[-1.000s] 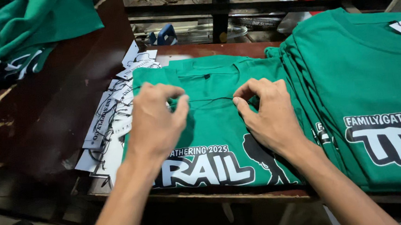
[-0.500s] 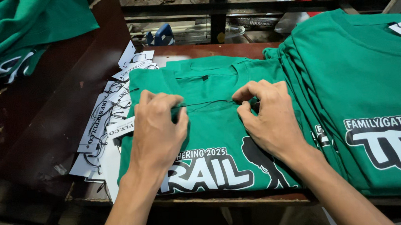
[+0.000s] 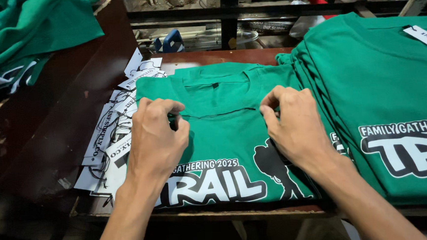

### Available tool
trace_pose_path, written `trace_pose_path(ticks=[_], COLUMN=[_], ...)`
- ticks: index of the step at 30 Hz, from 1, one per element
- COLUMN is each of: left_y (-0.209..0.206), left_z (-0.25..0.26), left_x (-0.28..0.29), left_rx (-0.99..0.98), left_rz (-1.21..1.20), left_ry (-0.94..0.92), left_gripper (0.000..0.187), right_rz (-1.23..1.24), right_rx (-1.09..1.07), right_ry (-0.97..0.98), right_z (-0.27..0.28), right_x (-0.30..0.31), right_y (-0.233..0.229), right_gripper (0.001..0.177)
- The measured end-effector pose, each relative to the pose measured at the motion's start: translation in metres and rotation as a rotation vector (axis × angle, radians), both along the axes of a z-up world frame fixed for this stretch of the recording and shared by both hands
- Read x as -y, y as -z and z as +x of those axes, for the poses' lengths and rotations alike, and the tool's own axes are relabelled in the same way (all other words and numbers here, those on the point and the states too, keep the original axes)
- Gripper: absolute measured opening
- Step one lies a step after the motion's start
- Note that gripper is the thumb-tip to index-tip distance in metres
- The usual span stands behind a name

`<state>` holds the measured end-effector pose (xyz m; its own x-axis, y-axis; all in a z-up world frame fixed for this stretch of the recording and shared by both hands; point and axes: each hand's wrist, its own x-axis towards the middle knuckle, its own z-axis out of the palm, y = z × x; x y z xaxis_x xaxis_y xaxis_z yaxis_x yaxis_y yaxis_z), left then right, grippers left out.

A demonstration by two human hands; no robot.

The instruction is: The person attaches tags to a stack of green t-shirts by threading a string through the collar and securing it with a tag. They then fold the t-shirts and place them on a pile.

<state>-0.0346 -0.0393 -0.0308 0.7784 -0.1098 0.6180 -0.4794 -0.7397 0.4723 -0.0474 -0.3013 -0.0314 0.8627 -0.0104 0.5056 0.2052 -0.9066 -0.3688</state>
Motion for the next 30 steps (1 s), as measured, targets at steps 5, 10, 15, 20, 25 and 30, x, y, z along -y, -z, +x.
trace_pose_path(ticks=[5, 10, 15, 20, 25, 30], left_y=[0.003, 0.000, -0.005, 0.000, -0.002, -0.006], left_z=[0.001, -0.011, -0.016, -0.009, -0.009, -0.005], left_x=[-0.001, 0.012, 0.039, 0.065, 0.075, 0.076], left_rx=[0.012, 0.102, 0.120, 0.011, -0.161, -0.210], left_rz=[0.012, 0.019, -0.082, -0.049, 0.025, -0.104], left_ry=[-0.018, -0.038, 0.115, 0.179, 0.170, 0.162], left_gripper=[0.023, 0.024, 0.021, 0.018, 0.017, 0.020], right_rz=[-0.034, -0.009, 0.028, 0.018, 0.066, 0.025], right_rx=[-0.020, -0.049, -0.059, -0.056, -0.022, -0.018], right_ry=[0.035, 0.096, 0.005, 0.048, 0.049, -0.021], right_z=[-0.010, -0.019, -0.021, -0.012, -0.009, -0.009], right_x=[-0.003, -0.007, -0.018, -0.002, 0.001, 0.000], right_y=[-0.002, -0.006, -0.017, -0.001, 0.002, 0.000], right_gripper=[0.008, 0.007, 0.010, 0.012, 0.007, 0.010])
